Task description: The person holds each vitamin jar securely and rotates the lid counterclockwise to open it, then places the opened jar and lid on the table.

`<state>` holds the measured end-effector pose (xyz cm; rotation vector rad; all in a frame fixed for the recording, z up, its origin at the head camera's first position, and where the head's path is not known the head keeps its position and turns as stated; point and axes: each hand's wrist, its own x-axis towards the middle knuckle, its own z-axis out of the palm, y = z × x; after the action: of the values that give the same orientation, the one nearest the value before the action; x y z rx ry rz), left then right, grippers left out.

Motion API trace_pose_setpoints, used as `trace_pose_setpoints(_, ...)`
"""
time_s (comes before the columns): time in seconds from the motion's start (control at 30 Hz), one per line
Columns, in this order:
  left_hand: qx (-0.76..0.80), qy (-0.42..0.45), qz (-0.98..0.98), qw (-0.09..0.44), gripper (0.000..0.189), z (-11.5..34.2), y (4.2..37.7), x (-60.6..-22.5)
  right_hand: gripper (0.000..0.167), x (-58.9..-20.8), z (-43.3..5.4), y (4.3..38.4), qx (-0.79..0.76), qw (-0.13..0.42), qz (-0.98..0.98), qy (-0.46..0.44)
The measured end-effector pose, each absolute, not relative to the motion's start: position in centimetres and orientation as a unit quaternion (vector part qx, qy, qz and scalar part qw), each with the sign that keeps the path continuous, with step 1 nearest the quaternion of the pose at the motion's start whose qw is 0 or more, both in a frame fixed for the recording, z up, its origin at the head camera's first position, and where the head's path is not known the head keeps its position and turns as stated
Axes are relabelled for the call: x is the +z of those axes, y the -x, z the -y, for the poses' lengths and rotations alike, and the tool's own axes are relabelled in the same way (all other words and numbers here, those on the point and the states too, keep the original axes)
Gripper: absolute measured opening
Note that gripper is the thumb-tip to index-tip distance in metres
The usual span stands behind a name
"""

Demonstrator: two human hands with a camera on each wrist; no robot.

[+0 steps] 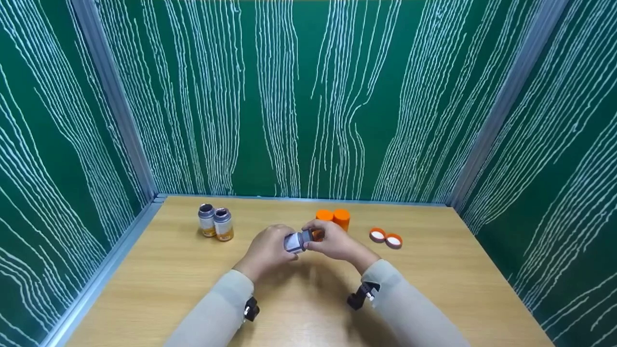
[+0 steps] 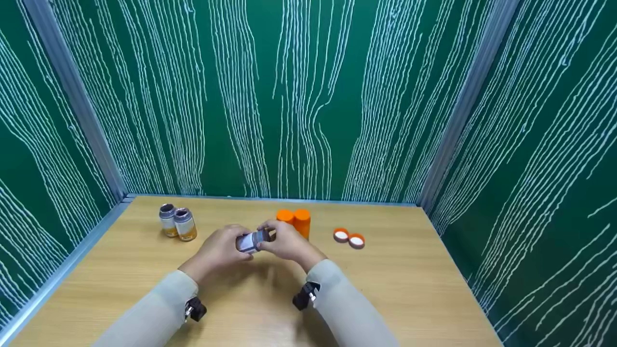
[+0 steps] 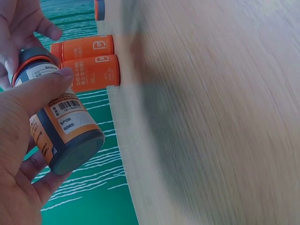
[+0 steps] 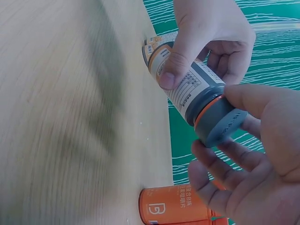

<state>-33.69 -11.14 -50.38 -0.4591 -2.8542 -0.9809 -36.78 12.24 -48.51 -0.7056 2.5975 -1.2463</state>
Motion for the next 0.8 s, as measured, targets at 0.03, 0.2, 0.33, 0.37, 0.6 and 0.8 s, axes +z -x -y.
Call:
trace_pose_setpoints(0.03, -0.321, 0.151, 0.934, 0.044, 0.046, 11.1, 33.7, -50.4, 0.035, -48.5, -12.3, 36.8, -0.416, 0.082, -0.87, 0.25)
trace_pose_setpoints(0.2, -0.328, 0.156, 0.931, 0.039, 0.042, 11.1, 33.8, -50.5, 0.037, -48.5, -12.6, 36.7, -0.412, 0.069, -0.862, 0.287)
trace_pose_setpoints(0.33, -0.335, 0.153, 0.929, 0.031, 0.042, 11.0, 33.8, -50.5, 0.039, -48.5, -12.8, 36.7, -0.41, 0.064, -0.862, 0.29)
trace_pose_setpoints(0.37, -0.337, 0.15, 0.929, 0.028, 0.043, 11.0, 33.8, -50.5, 0.039, -48.5, -12.8, 36.7, -0.41, 0.062, -0.863, 0.289)
trace_pose_setpoints(0.6, -0.349, 0.132, 0.928, 0.023, 0.05, 11.2, 33.9, -50.7, 0.038, -48.3, -13.4, 36.7, -0.42, 0.063, -0.861, 0.281)
trace_pose_setpoints(0.8, -0.343, 0.129, 0.929, 0.048, 0.055, 11.5, 34.0, -51.0, 0.047, -48.3, -14.0, 37.1, -0.438, 0.066, -0.855, 0.272)
